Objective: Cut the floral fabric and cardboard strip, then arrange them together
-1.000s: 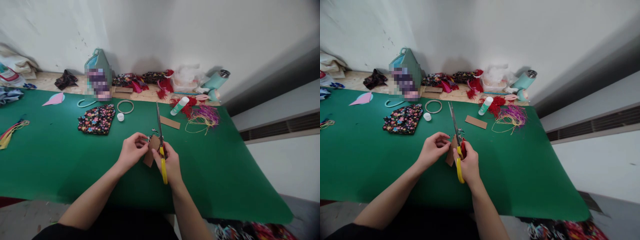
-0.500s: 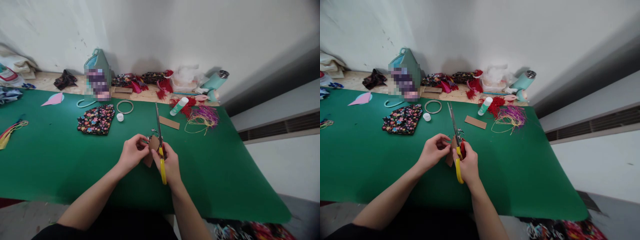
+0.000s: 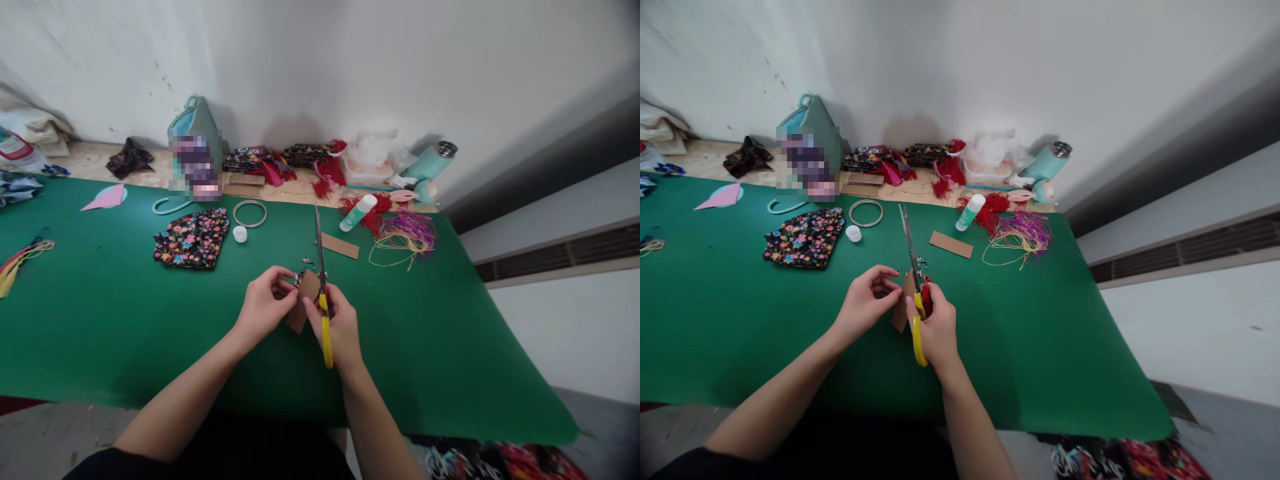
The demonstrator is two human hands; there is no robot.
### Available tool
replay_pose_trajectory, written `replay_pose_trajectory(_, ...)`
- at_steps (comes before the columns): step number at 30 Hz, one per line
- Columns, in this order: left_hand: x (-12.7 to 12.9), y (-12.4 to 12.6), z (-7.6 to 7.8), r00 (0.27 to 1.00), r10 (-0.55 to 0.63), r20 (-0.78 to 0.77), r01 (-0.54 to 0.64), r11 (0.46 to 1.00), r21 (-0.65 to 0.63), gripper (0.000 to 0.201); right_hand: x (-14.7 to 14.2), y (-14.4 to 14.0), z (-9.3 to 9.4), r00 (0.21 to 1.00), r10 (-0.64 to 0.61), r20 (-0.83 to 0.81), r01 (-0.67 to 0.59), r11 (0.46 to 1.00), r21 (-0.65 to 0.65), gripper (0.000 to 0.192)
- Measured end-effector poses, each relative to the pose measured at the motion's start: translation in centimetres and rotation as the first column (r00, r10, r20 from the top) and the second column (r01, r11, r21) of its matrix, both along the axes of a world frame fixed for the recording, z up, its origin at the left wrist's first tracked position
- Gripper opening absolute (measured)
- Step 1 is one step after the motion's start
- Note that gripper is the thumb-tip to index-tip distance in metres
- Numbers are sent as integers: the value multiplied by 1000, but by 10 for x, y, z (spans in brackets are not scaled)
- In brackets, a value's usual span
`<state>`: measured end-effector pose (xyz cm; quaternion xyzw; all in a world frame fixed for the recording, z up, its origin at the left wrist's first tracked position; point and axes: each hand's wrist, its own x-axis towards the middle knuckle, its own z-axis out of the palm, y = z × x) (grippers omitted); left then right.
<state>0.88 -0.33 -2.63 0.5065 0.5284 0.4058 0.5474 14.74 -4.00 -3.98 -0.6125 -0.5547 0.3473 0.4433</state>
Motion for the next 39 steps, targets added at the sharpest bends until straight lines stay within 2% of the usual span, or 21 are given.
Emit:
replay_pose_trajectory(10,0,-2,-2,998,11,-54,-6,997,83,14,-1,1,1,1000,-10,14,10,1000,16,18)
replay_pose_trajectory(20,0,2,2,999,47,23,-47,999,-27,21,-1,1,3,1000,-25,6,25,1000,18,17)
replay_pose_trajectory(26,0,1,3,1000,10,23,-10,1000,24,19,-1,0,1,1000,-18,6,18,1000,13,19)
replay_pose_trajectory(32,0,-1,-1,999,15,-44,-11,995,94,13,-2,0,0,1000,9,-10,-9,1000,17,18)
replay_pose_trajectory(39,1,0,-1,999,40,9,-40,998,53,15,-1,0,2,1000,-4,15,4,1000,16,19)
